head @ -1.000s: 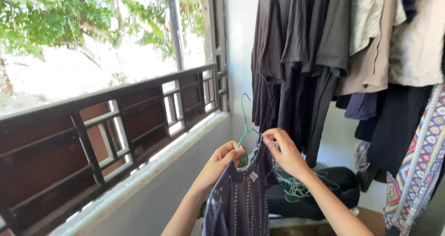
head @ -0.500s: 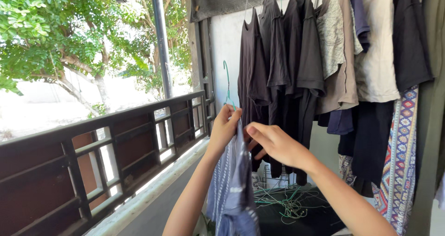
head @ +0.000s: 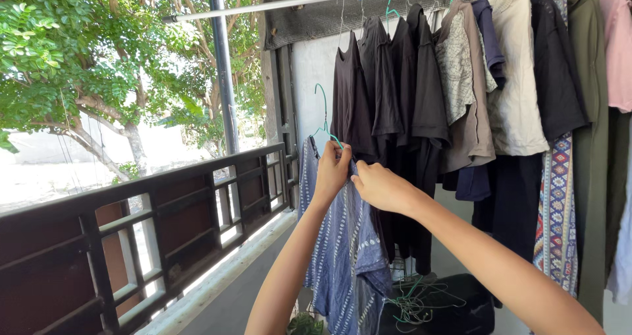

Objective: The person takes clothes from a blue laundry basket, unfolds them, and hangs them on a clothesline using hangers. The person handles a pink patterned cloth, a grey tank top, and a blue patterned shirt.

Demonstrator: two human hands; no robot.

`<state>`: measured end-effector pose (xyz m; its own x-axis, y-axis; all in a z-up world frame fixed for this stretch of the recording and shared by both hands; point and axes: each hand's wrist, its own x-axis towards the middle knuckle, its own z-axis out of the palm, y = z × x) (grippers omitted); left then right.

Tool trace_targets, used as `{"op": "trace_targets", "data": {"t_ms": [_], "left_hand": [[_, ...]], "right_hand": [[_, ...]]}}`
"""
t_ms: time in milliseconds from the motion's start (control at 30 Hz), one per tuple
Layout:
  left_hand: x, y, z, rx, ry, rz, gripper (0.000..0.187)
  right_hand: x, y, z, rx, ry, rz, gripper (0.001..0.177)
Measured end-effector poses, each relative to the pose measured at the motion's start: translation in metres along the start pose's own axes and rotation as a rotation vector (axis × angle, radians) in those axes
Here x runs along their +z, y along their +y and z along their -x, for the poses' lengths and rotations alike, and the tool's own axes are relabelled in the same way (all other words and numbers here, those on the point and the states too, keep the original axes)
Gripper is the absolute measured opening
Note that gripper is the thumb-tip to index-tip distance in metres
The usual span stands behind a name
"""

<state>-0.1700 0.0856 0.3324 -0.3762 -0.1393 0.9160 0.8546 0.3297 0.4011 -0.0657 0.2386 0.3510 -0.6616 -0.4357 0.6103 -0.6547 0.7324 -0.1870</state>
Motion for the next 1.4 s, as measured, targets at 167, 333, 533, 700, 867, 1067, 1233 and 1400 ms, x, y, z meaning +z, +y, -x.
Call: {"op": "trace_targets", "data": {"t_ms": [167,333,533,700,867,1067,1233,1400], "left_hand": [[0.009,-0.02,-0.018,-0.011,0.036,0.018,0.028],[0.012,-0.027,-0.043,-0.069,0.089,-0.021,0.035],[-0.01,-0.018,-0.061,-0.231,-0.023,0.224,0.033],[-0.026,-0.028,-0.043,0.162,0.06,-0.127,0.031],[-0.028,-0.047,0.003,0.137,-0.043,-0.224,0.043],[-0.016,-0.078,0.07,0.408,-0.058,-0.378,0.104],[-0.003,-0.161,0.08,-0.249,-0.06,-0.303,0.094],[-0.005,-0.244,0.077,-0.06,-0.044,-0.552,0.045]], "right_hand": [[0.004,-0.002,-0.006,-0.021,0.124,0.083,0.03],[0.002,0.015,-0.038,-0.124,0.297,0.013,0.02],[-0.006,0.047,-0.119,-0.136,0.468,-0.071,0.025],[-0.004,0.069,-0.199,-0.241,0.613,-0.078,0.026],[-0.015,0.083,-0.283,-0.212,0.688,-0.054,0.023],[-0.013,0.079,-0.353,-0.193,0.801,-0.245,0.02],[0.007,0.079,-0.386,-0.135,0.822,-0.347,0.02],[0.009,0.109,-0.428,-0.199,0.977,-0.284,0.016]]}}
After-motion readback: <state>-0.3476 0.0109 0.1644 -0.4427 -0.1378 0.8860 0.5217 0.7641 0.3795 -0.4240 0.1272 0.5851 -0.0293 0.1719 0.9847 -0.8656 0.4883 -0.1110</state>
